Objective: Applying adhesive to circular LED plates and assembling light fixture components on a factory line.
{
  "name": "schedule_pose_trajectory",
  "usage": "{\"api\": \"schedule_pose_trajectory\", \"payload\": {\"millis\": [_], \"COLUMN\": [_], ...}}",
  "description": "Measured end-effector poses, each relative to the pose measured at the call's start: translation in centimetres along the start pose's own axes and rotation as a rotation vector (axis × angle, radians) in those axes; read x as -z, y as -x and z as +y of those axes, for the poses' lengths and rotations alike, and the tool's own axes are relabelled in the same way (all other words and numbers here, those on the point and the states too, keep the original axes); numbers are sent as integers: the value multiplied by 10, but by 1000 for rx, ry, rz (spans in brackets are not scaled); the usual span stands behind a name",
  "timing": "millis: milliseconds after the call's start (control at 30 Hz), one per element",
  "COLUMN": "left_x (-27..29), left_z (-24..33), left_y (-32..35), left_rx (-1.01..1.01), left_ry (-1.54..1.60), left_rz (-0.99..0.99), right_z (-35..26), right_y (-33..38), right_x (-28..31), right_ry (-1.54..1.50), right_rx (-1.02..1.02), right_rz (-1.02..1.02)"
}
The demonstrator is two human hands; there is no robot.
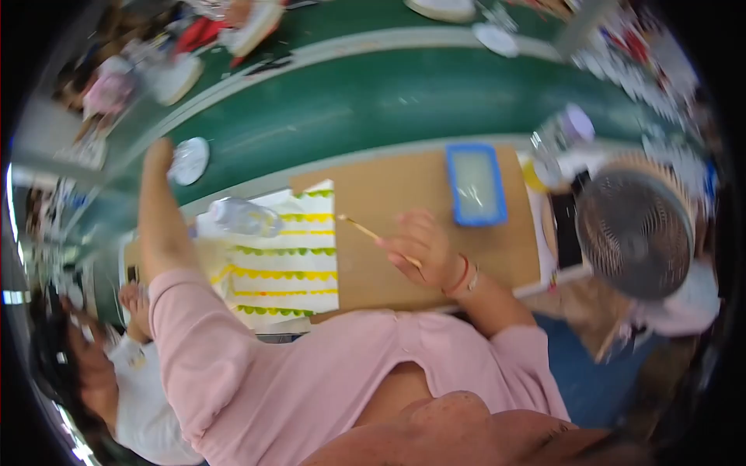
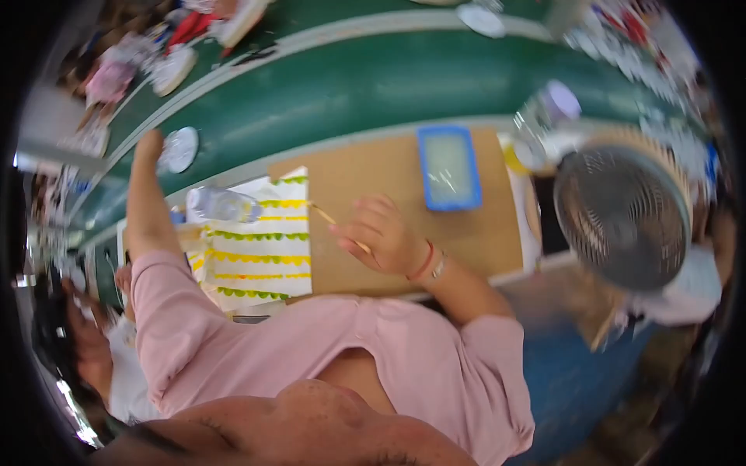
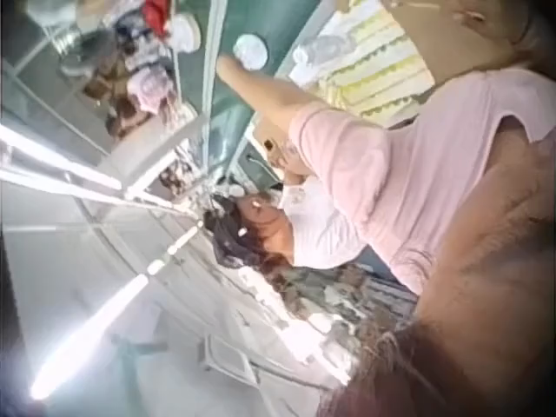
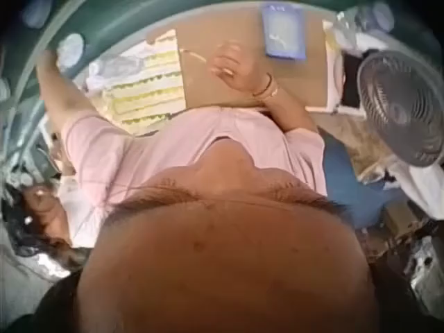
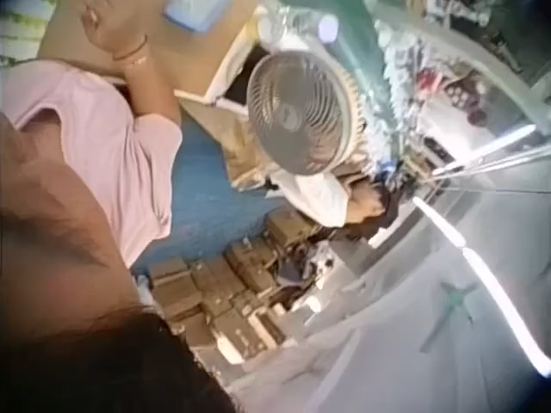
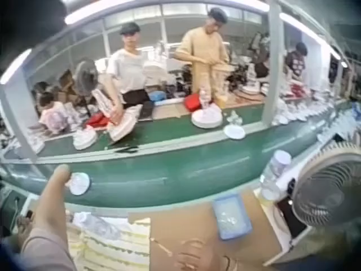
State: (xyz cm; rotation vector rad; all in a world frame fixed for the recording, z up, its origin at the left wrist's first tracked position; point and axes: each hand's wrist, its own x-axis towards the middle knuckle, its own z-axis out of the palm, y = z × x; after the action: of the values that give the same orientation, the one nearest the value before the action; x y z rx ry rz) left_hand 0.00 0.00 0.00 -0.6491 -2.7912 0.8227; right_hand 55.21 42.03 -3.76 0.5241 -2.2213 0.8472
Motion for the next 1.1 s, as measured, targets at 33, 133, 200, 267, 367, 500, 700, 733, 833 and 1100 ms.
{"api": "schedule_pose_trajectory", "payload": {"millis": [33, 133, 200, 267, 367, 500, 700, 733, 833, 1100], "left_x": [11, 57, 56, 72, 133, 267, 359, 357, 345, 321], "left_z": [9, 44, 64, 25, 4, 85, 206, 223, 287, 365], "left_y": [-1, -18, 2, 10, 13, 79, 234, 254, 304, 334], "left_rx": [-37, -68, -30, -173, -232, -261, -28, -113, -260, -495], "left_ry": [131, 190, 349, 475, 328, 1260, 1368, 1405, 1363, 893], "left_rz": [97, 62, 166, 433, 564, 432, 268, 271, 213, 540], "right_z": [-21, -5, -37, -46, -43, -38, -25, -23, -21, -16], "right_y": [-9, -19, 12, 31, 58, 84, 87, 85, 86, 68], "right_x": [11, 39, 71, 104, 131, 153, 167, 171, 180, 178], "right_ry": [1, 56, 79, 88, 84, 101, 141, 159, 167, 302], "right_rx": [-38, -30, -93, -129, -154, -218, -191, -208, -239, -171], "right_rz": [37, 152, 164, 271, 388, 432, 378, 372, 278, 114]}}
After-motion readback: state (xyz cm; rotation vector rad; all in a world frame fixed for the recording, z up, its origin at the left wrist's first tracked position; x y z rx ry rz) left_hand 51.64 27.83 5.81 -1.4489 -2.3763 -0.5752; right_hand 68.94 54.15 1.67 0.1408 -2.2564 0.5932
